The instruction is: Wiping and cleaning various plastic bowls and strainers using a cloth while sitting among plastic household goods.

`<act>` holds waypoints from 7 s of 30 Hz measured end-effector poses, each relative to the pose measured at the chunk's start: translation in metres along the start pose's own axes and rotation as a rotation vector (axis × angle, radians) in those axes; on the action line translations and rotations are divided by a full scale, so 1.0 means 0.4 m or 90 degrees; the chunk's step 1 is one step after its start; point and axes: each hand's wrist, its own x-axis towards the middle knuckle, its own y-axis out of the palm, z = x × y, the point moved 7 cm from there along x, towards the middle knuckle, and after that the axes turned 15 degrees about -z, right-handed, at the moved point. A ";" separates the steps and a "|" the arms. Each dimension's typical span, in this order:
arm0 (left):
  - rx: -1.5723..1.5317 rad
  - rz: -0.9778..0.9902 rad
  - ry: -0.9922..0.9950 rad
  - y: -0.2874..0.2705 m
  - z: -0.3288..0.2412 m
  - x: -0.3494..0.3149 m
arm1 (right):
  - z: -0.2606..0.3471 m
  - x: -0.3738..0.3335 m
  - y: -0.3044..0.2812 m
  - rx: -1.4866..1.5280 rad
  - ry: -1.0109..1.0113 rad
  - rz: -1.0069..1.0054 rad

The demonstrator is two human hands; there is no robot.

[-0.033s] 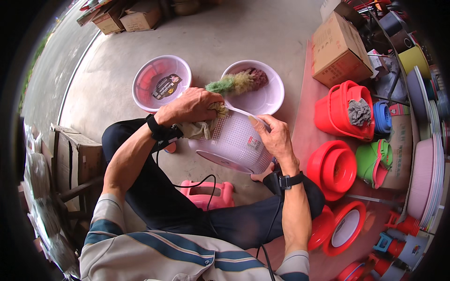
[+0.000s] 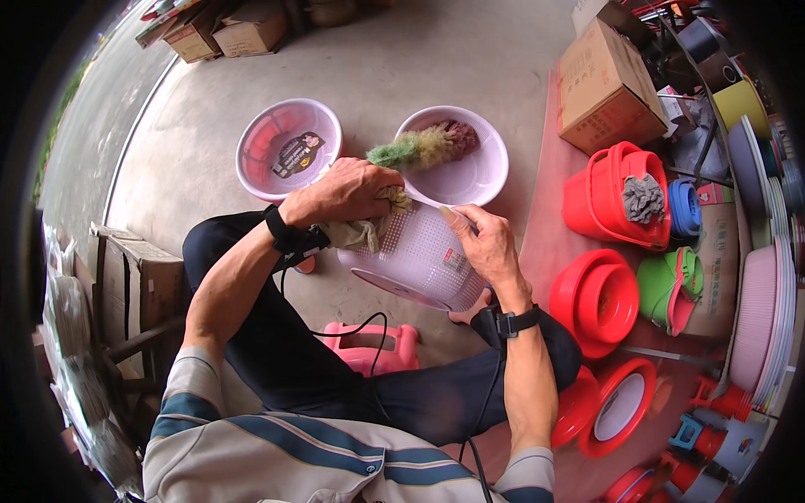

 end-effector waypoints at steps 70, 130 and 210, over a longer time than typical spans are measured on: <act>-0.384 0.108 -0.374 0.169 0.253 -0.107 | -0.183 -0.052 -0.227 0.398 0.373 -0.221; -0.044 -0.056 -0.108 0.121 0.213 -0.049 | -0.225 -0.021 -0.095 0.205 0.330 -0.091; 0.039 -0.084 0.036 -0.003 0.090 -0.026 | -0.083 0.035 -0.079 0.035 0.085 -0.072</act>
